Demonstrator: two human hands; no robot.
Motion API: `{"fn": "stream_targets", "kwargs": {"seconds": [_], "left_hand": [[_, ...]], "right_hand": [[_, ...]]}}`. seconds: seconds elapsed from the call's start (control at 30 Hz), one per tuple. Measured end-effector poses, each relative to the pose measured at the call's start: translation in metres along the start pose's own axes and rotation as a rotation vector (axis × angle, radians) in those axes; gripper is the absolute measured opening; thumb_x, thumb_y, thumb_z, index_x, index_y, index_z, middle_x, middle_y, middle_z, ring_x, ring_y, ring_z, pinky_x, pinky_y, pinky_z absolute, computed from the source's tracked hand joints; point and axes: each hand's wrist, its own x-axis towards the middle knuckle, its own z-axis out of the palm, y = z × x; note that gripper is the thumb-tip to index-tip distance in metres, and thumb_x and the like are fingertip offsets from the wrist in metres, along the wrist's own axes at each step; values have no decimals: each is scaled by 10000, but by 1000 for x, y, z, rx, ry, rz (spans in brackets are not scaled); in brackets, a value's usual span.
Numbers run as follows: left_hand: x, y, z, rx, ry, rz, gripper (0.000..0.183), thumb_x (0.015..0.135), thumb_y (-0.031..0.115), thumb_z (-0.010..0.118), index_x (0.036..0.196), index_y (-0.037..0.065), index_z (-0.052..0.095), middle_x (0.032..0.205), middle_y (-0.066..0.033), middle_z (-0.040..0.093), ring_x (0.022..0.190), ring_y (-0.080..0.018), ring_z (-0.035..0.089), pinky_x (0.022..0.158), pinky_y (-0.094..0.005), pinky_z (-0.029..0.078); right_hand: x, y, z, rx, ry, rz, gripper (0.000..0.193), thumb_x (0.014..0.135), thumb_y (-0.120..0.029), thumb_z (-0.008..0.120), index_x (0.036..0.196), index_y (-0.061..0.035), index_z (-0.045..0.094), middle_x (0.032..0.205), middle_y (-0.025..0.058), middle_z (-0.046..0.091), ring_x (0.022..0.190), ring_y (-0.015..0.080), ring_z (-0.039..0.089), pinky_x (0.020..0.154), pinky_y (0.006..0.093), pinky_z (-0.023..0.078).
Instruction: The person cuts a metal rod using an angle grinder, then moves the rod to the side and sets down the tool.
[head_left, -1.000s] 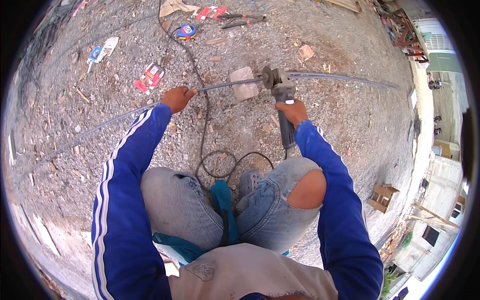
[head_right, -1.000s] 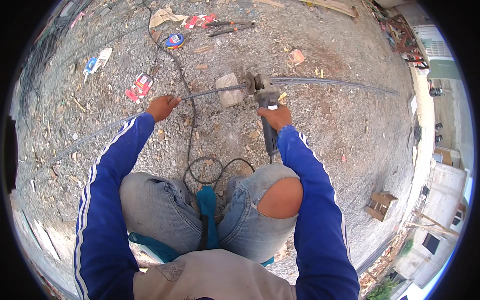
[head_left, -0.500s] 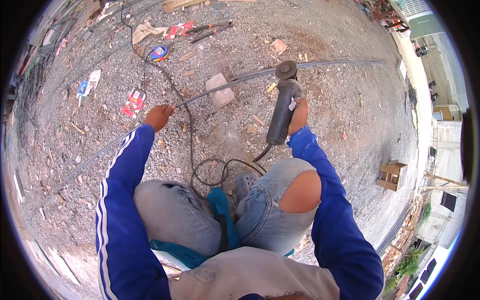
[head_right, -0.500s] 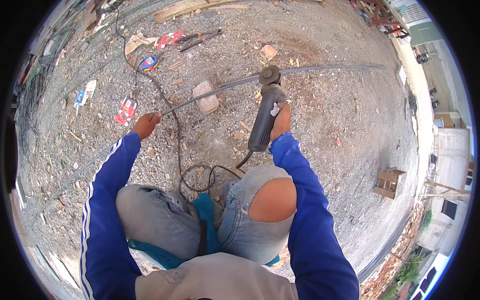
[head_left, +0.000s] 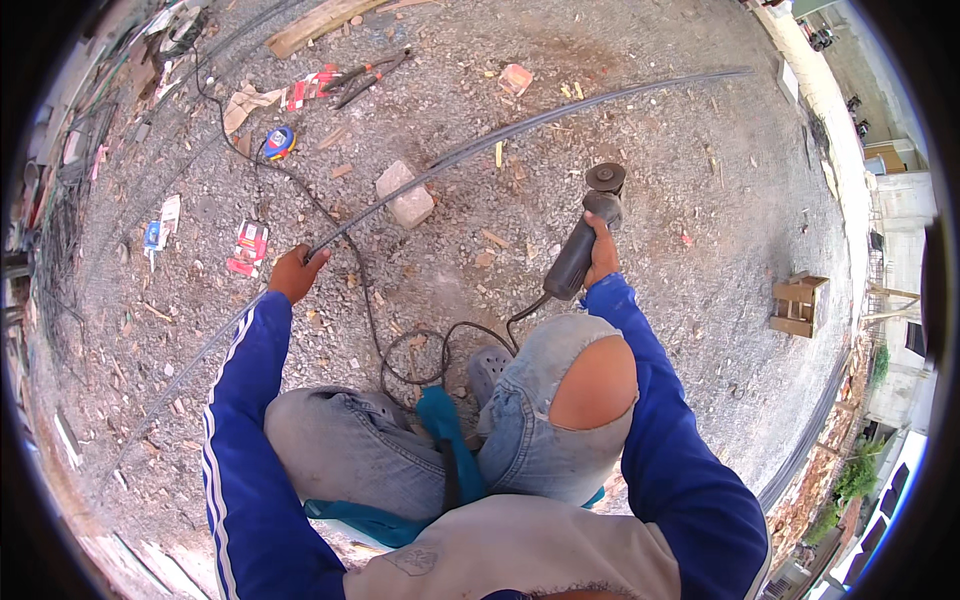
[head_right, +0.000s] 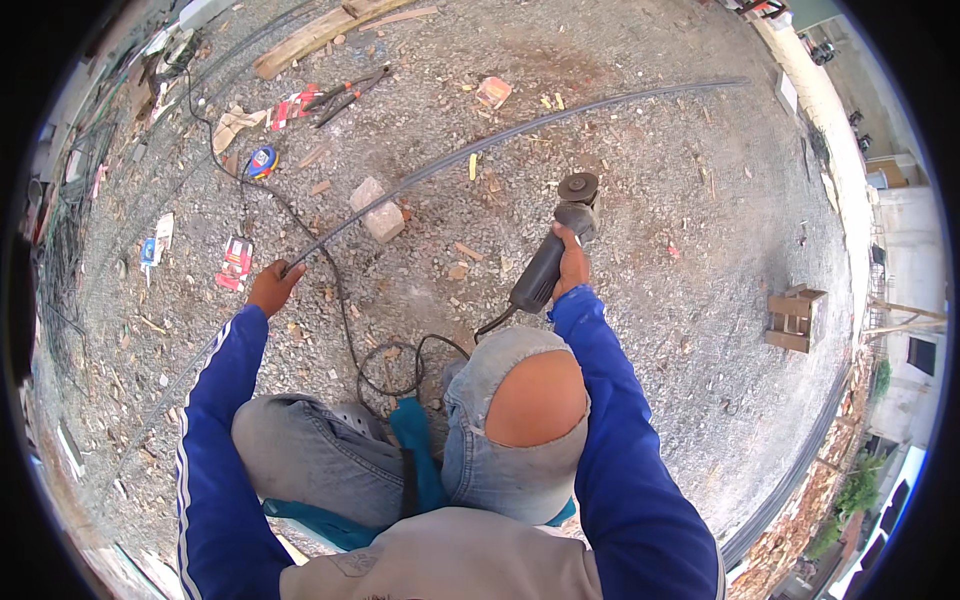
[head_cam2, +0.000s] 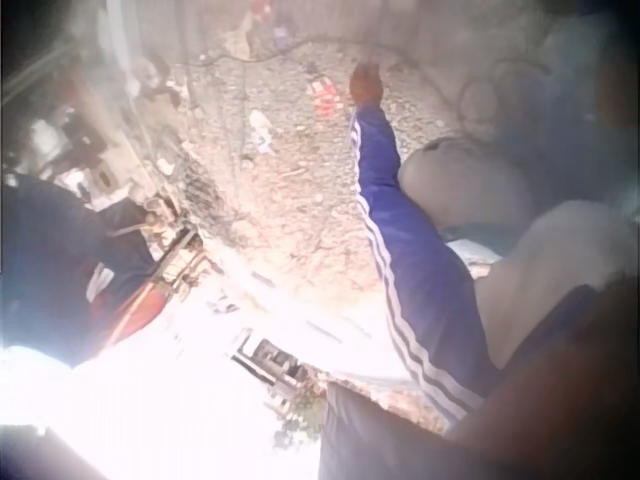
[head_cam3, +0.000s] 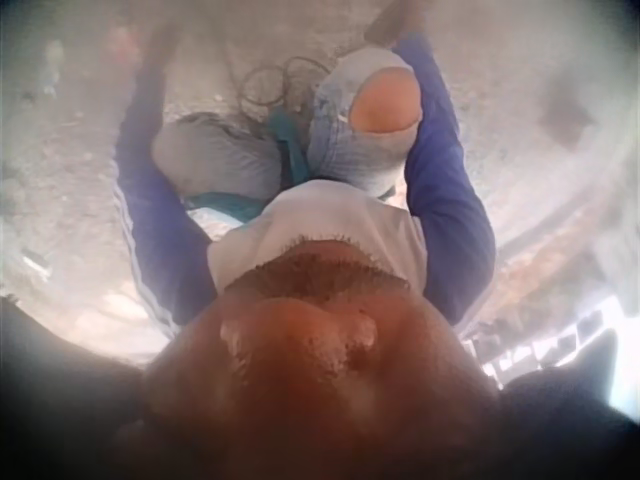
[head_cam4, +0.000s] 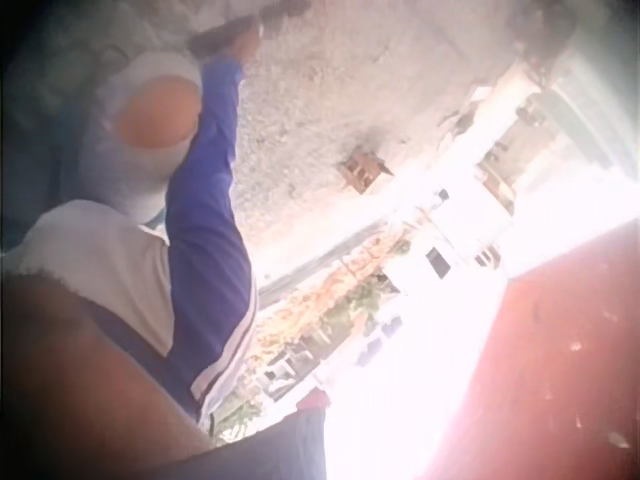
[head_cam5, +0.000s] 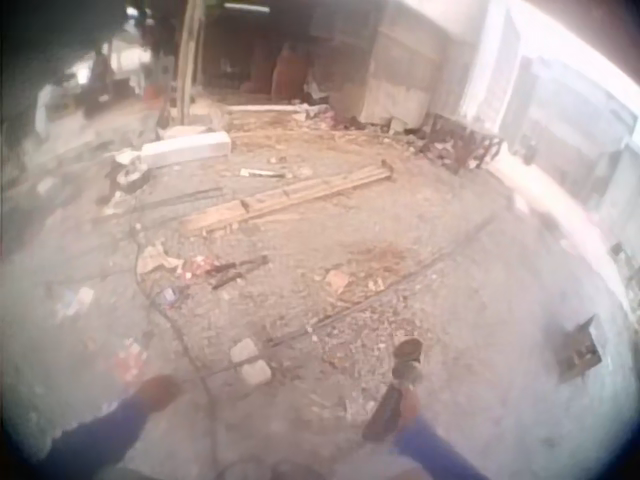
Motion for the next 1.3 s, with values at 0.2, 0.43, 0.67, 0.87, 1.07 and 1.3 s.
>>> {"fn": "stream_targets", "kwargs": {"seconds": [0.2, 0.43, 0.67, 0.87, 1.07, 1.3], "left_hand": [[-2, 18, -19, 82, -19, -96, 579, 896, 564, 559, 796, -5, 584, 708, -216, 611, 698, -390, 606, 655, -466, 445], [-24, 62, -122, 91, 212, -65, 542, 915, 503, 569, 749, -13, 556, 615, -177, 531, 557, -319, 503, 563, -426, 398], [-69, 100, -258, 47, 394, 108, 407, 972, 322, 574, 706, 31, 473, 617, 25, 341, 616, -81, 301, 522, -294, 269], [-121, 117, -389, 16, 586, 193, 387, 1004, 331, 513, 770, 25, 466, 702, 30, 387, 674, -86, 336, 598, -260, 313], [-173, 142, -478, -84, 717, 105, 373, 1018, 350, 478, 829, 29, 464, 726, 41, 354, 692, -87, 318, 607, -259, 280], [-180, 165, -451, 27, 709, 183, 378, 1015, 342, 480, 785, 47, 421, 698, 33, 344, 672, -89, 316, 599, -280, 280]], "right_hand": [[22, 24, -75, 133, 178, -17, 426, 710, -390, 751, 956, -94, 569, 747, 61, 567, 641, 230, 588, 615, 402, 539], [22, 25, -128, 151, 471, -69, 489, 676, -347, 770, 970, 8, 606, 840, 120, 616, 683, 265, 619, 643, 420, 541], [33, 32, -154, 161, 692, -119, 540, 629, -332, 776, 914, 107, 648, 828, 168, 640, 690, 280, 632, 606, 424, 516], [53, 59, -177, -148, 865, -57, 718, 566, -454, 779, 973, 127, 663, 902, 226, 672, 767, 341, 637, 752, 391, 499], [27, 41, -165, -449, 788, 10, 725, 642, -533, 719, 1017, 87, 682, 1044, 274, 671, 1021, 376, 629, 904, 412, 458], [26, 61, -163, -517, 825, 9, 711, 783, -577, 593, 1046, 80, 665, 1037, 311, 644, 1017, 439, 616, 910, 458, 461]]}}
